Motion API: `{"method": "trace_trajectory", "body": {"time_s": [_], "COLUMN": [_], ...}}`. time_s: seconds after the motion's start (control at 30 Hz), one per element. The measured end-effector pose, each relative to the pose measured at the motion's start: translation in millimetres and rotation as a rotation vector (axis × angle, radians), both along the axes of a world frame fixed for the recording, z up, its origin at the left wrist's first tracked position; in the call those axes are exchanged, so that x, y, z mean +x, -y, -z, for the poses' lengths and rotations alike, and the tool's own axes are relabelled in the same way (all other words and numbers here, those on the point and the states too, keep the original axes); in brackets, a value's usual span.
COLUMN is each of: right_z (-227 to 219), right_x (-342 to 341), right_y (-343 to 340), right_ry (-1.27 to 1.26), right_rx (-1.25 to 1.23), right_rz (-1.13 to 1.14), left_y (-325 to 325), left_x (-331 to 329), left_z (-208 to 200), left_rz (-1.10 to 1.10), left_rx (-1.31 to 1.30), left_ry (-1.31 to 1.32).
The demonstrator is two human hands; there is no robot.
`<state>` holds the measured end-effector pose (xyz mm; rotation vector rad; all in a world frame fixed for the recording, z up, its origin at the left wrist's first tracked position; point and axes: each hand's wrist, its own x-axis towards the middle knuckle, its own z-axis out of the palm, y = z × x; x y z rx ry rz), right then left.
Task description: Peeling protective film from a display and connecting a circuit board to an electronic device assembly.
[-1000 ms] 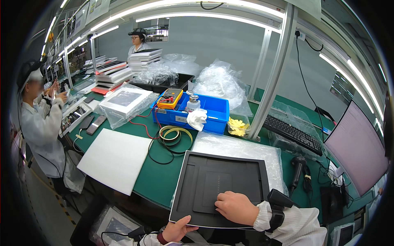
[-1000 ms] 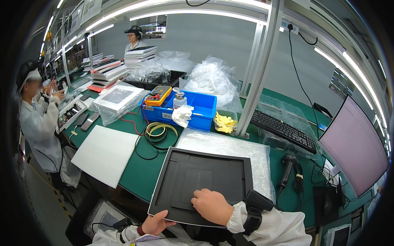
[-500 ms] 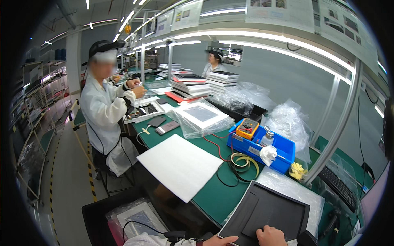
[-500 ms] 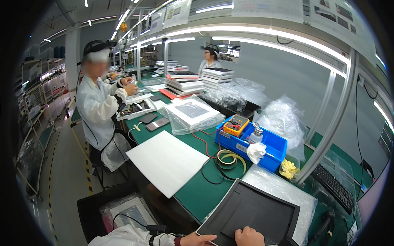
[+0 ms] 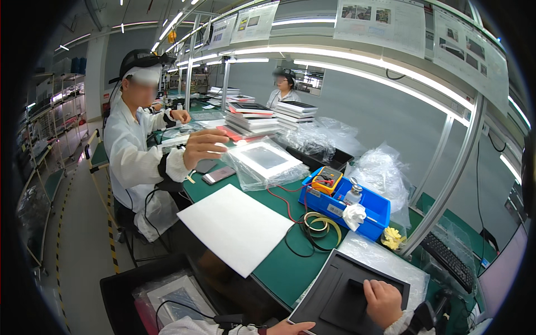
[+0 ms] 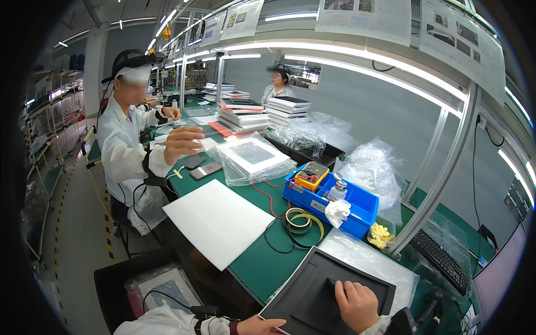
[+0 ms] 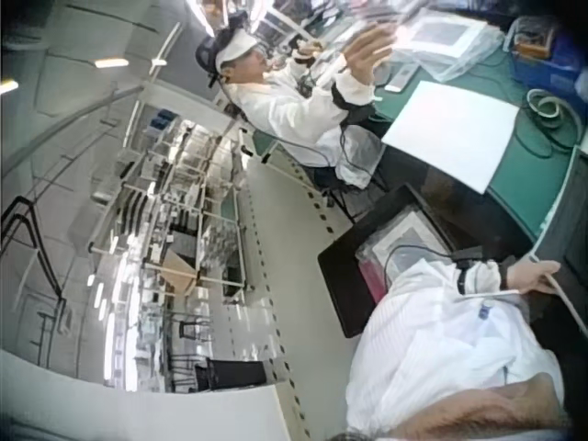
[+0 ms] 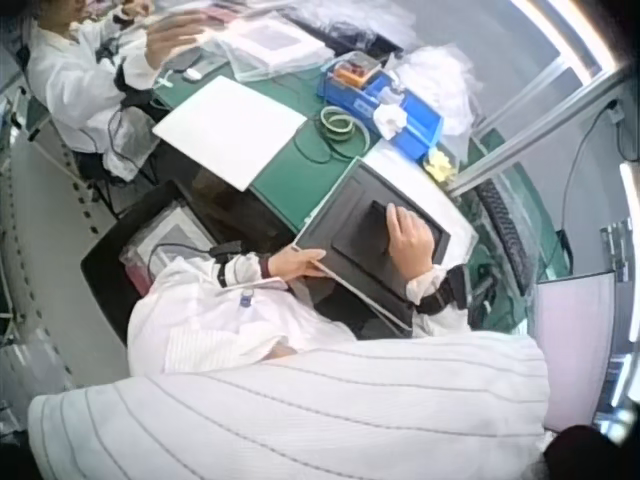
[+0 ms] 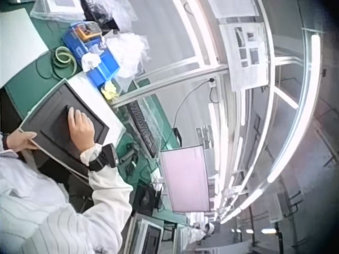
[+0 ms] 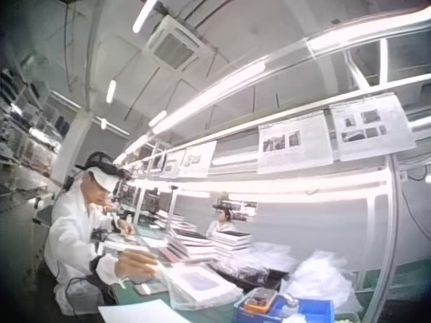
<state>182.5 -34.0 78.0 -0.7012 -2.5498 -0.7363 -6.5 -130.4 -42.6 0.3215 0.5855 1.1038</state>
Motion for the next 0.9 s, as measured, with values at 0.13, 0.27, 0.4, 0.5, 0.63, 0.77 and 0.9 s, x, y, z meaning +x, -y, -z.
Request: {"method": "trace_trajectory", "body": {"time_s": [0.13, 0.27, 0.4, 0.5, 0.63, 0.77, 0.9], "right_z": [-1, -2, 0, -6, -2, 13, 18], "right_x": [5, 10, 13, 23, 21, 12, -4], "right_y": [-2, -7, -10, 7, 25, 41, 53], "right_ry": [-0.049, -0.228, -0.627, -0.914, -1.186, -1.255, -1.248], "right_rx": [-0.014, -0.179, -0.332, -0.622, -1.185, -1.543, -1.744], "right_rz": [-0.002, 0.126, 0.113, 0.124, -0.037, -0.137, -0.144], "left_y": [-1, -8, -3, 6, 5, -1, -10], "left_x": [-3, -11, -19, -30, -44, -32, -38], "left_z": [1, 11, 12, 3, -32, -59, -57], "left_rz": [0.102, 0.366, 0.666, 0.840, 0.489, 0.087, 0.316], "left_rx": [0.022, -0.020, 0.102, 0.408, 0.467, 0.454, 0.571], "left_ry": [-0.052, -0.232, -0.421, -0.450, -0.541, -0.451, -0.478]}}
